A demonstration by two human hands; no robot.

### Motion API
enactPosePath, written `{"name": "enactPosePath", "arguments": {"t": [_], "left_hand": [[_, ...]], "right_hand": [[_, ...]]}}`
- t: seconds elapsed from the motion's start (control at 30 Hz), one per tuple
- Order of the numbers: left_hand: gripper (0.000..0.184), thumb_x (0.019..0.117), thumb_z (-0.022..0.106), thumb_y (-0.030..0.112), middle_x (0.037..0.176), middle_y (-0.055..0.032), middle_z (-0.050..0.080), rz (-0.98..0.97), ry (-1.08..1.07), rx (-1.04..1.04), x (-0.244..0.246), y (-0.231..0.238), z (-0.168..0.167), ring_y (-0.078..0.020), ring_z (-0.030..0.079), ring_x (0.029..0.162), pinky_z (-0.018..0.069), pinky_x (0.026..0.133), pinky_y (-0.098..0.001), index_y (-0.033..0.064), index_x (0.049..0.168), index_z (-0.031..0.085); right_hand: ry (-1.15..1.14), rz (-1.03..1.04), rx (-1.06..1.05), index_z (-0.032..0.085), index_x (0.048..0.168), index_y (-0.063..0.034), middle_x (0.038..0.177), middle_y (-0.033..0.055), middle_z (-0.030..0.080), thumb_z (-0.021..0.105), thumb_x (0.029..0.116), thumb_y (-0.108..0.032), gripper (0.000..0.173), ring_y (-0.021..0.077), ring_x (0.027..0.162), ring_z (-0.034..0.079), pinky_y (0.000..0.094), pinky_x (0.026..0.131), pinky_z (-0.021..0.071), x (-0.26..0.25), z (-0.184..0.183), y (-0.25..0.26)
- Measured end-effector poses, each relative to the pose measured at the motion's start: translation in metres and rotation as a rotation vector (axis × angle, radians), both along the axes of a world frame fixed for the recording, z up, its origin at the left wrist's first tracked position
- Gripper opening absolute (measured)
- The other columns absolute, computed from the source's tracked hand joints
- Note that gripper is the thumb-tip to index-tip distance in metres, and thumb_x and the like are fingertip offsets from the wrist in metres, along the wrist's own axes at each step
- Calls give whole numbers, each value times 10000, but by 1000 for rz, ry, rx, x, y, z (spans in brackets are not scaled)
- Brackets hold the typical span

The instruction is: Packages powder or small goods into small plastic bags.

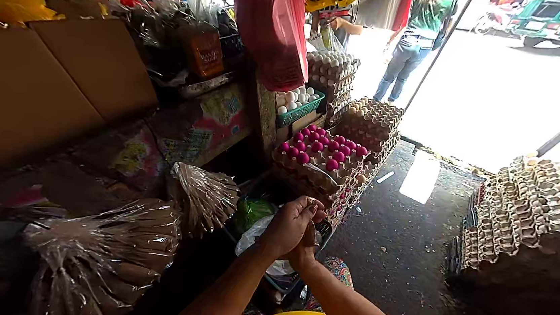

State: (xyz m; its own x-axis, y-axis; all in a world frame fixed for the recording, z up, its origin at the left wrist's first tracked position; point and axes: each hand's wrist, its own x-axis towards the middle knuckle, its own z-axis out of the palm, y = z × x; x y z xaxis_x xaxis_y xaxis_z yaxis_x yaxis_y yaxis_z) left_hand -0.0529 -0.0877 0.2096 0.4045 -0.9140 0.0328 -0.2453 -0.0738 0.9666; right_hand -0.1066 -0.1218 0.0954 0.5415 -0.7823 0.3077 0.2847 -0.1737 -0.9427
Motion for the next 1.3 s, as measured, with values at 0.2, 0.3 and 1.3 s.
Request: {"name": "enactPosePath", "arguments": {"t": [0.2,0.3,1.3], "left_hand": [[221,1056,555,212,1034,29,759,96,-244,120,17,19,-9,-14,695,971,547,923,-249,98,1113,735],[230,1044,577,247,1053,25,756,163,-340,134,15,26,-17,-39,686,1001,527,953,-301,123,1134,749],[323,1084,488,286,1037,-60,703,-28,-207,294,21,50,-68,-103,659,968,524,928,-359,38,1163,680]], "right_hand": [[-175,696,809,616,965,-147,738,-57,656,318,1089,-131,323,41,651,601,238,626,505,-6,14,-8],[-186,729,885,632,943,-154,718,-58,641,320,1092,-145,345,28,621,577,215,587,476,-5,12,-4],[784,570,-1056,513,1469,-39,1223,242,648,498,1001,25,473,416,1112,655,534,883,553,-55,47,-74]]}}
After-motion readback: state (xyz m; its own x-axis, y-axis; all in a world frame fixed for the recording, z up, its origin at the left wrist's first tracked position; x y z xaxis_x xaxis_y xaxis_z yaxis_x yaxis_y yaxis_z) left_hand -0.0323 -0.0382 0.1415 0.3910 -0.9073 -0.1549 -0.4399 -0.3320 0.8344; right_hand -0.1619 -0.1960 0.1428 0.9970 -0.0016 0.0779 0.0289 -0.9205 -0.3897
